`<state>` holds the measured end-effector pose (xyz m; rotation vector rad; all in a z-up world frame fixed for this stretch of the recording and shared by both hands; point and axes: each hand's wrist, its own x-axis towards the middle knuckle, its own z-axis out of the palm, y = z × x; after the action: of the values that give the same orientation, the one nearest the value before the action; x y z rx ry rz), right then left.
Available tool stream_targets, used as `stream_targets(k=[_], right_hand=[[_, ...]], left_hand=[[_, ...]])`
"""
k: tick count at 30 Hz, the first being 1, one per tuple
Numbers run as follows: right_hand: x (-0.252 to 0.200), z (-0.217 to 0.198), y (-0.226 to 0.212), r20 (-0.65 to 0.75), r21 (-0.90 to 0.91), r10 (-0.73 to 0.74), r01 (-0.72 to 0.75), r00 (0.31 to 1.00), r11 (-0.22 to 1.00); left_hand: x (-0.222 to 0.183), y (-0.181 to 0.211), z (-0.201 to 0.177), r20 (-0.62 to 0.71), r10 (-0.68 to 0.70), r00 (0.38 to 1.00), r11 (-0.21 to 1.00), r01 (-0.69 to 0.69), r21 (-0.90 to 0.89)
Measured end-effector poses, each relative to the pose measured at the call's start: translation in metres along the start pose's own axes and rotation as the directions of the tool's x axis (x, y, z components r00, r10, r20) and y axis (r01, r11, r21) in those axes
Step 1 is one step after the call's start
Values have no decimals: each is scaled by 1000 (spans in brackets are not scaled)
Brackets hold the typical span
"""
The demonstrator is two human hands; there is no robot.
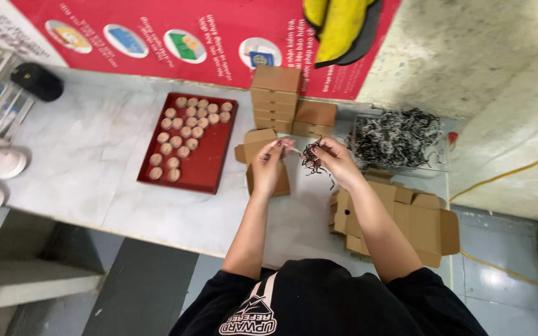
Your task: Packing small spherical objects into individual boxes with protective filler material.
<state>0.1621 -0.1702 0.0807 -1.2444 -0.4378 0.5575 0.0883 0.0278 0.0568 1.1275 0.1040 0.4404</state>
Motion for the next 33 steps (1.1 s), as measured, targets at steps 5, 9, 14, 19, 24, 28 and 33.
stream_targets(k=[5,9,14,19,24,28,33], right_hand=[[19,29,28,11,18,22,-23,1000,1000],[35,54,43,-2,89,-21,21,1000,996],[67,58,121,-16,-211,-79,74,997,975],[58,100,97,29,-789,-131,103,991,606],[67,101,118,247,-837,-299,359,922,413],[62,88,131,241,-902,-116,267,963,340],[44,84,102,453,-886,17,447,892,125]], left_hand=[[-20,19,-65,-232,-16,973,999,7,-41],[-35,31,-107,-405,19,914,990,-73,-117],[-54,43,-137,-525,-25,851,981,-81,-178],[-68,58,-138,-587,-74,806,990,-11,-140],[-74,73,-132,-584,-76,808,992,1,-128],[-74,68,-134,-576,-76,814,986,-26,-167],[-70,60,-124,-522,-144,841,933,-60,-354]])
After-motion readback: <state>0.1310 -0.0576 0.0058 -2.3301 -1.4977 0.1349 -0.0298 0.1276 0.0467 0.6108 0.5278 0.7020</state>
